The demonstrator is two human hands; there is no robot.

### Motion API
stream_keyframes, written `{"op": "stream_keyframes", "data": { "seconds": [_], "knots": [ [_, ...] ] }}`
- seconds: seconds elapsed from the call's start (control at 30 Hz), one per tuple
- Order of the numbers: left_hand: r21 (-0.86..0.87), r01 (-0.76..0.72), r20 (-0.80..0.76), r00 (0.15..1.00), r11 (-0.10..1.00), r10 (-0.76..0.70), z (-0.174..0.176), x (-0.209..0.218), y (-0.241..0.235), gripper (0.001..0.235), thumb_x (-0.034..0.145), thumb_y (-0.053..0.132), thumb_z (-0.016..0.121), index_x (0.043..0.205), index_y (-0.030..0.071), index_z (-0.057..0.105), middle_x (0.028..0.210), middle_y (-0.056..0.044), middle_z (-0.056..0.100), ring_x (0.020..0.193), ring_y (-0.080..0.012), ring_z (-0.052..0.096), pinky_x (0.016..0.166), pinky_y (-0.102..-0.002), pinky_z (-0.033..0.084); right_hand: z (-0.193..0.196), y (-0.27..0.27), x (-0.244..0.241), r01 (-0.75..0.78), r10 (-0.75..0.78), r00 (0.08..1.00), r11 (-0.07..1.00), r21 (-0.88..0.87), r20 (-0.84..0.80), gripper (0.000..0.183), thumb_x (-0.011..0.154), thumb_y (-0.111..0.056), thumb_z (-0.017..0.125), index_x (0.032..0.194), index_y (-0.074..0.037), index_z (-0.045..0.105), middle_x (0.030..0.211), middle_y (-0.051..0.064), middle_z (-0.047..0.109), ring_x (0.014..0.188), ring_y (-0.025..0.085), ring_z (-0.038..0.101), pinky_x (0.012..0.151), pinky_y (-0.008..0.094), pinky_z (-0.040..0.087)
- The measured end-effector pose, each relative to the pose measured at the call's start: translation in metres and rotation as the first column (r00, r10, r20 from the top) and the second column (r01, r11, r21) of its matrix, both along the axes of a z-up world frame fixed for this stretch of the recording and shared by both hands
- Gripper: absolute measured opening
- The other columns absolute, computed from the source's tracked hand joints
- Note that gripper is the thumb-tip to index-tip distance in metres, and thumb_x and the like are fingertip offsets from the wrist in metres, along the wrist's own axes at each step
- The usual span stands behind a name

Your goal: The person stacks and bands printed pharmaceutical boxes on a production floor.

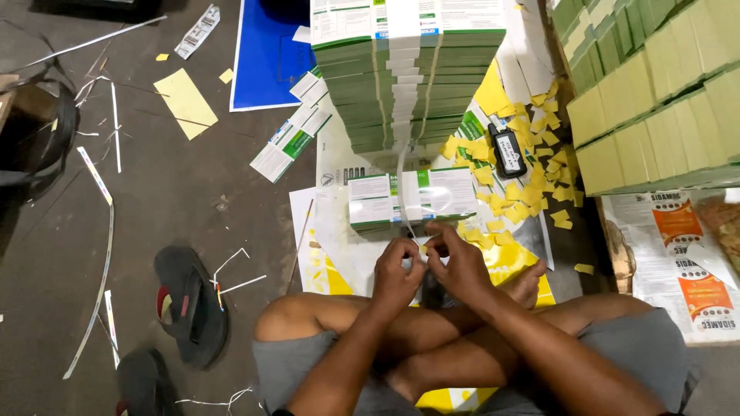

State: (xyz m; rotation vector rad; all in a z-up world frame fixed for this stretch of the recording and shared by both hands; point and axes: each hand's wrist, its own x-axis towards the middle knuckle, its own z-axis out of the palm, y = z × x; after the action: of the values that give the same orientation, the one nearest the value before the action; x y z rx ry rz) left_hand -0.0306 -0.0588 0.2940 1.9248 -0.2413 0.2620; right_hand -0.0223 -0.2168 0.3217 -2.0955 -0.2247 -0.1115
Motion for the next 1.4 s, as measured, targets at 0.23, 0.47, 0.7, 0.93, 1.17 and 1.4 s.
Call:
{"op": "stream_keyframes", "data": {
  "seconds": [0.23, 0.47, 0.7, 0.93, 1.17, 1.4],
  "knots": [
    [-0.338, 0.092, -0.103, 0.986, 0.937, -0.134, -0.037, 0.009, 0.007, 0.010, 0.087, -0.007, 0.063, 0.091, 0.000, 0.058, 0.094, -0.008, 0.067, 0.087, -0.0136, 0.062, 0.083, -0.027, 0.053, -0.017, -0.005, 0.002, 0.009, 0.017, 0.992, 0.980, 0.200, -0.129, 0.031, 0.090, -0.003, 0.067, 0.121, -0.002, 0.069, 0.098, 0.010, 0.075, 0.086, 0.018, 0.072, 0.073, 0.029, 0.058],
    [-0.434, 0.037, -0.231, 0.961, 0.900, -0.150, -0.049, 0.012, 0.011, 0.004, 0.091, -0.002, 0.066, 0.090, 0.000, 0.064, 0.097, -0.004, 0.069, 0.084, -0.0084, 0.060, 0.077, -0.024, 0.050, -0.006, 0.001, 0.001, 0.001, 0.010, 0.997, 0.989, 0.147, -0.080, 0.022, 0.090, -0.013, 0.075, 0.109, -0.002, 0.072, 0.093, 0.009, 0.075, 0.080, 0.015, 0.073, 0.067, 0.029, 0.058],
    [-0.574, 0.027, -0.291, 0.927, 0.819, -0.234, -0.032, 0.012, 0.012, 0.010, 0.094, 0.007, 0.067, 0.101, 0.000, 0.071, 0.095, -0.001, 0.072, 0.086, -0.0060, 0.063, 0.079, -0.022, 0.051, 0.009, 0.003, -0.003, 0.045, -0.043, 0.995, 0.999, -0.014, 0.085, 0.013, 0.088, -0.013, 0.076, 0.098, -0.004, 0.074, 0.087, 0.011, 0.072, 0.076, 0.025, 0.072, 0.066, 0.033, 0.057],
    [-0.515, -0.103, -0.450, 0.877, 0.851, -0.167, -0.047, 0.015, 0.009, 0.024, 0.100, 0.018, 0.068, 0.087, -0.001, 0.072, 0.077, 0.001, 0.066, 0.072, -0.0061, 0.055, 0.068, -0.023, 0.048, 0.017, 0.006, -0.011, -0.013, 0.062, 0.976, 0.974, -0.226, 0.211, 0.011, 0.085, -0.014, 0.077, 0.089, -0.006, 0.072, 0.084, 0.012, 0.069, 0.075, 0.033, 0.069, 0.065, 0.041, 0.054],
    [-0.454, -0.090, -0.464, 0.873, 0.887, -0.149, -0.053, 0.016, 0.012, 0.023, 0.098, 0.015, 0.068, 0.080, 0.000, 0.066, 0.071, 0.002, 0.061, 0.067, -0.0058, 0.047, 0.061, -0.025, 0.040, 0.010, 0.005, -0.010, -0.028, 0.059, 0.987, 0.979, -0.203, 0.149, 0.010, 0.087, -0.014, 0.075, 0.090, -0.005, 0.071, 0.085, 0.013, 0.071, 0.073, 0.032, 0.068, 0.064, 0.041, 0.054],
    [-0.665, -0.086, -0.433, 0.853, 0.742, -0.290, -0.060, 0.021, 0.017, 0.019, 0.100, 0.013, 0.064, 0.085, 0.002, 0.067, 0.077, 0.003, 0.062, 0.072, -0.0062, 0.051, 0.067, -0.024, 0.042, -0.028, -0.016, 0.005, 0.162, -0.080, 0.930, 0.966, 0.204, -0.359, 0.015, 0.095, -0.017, 0.069, 0.101, -0.003, 0.071, 0.080, 0.007, 0.073, 0.068, 0.015, 0.067, 0.062, 0.029, 0.052]
  ]
}}
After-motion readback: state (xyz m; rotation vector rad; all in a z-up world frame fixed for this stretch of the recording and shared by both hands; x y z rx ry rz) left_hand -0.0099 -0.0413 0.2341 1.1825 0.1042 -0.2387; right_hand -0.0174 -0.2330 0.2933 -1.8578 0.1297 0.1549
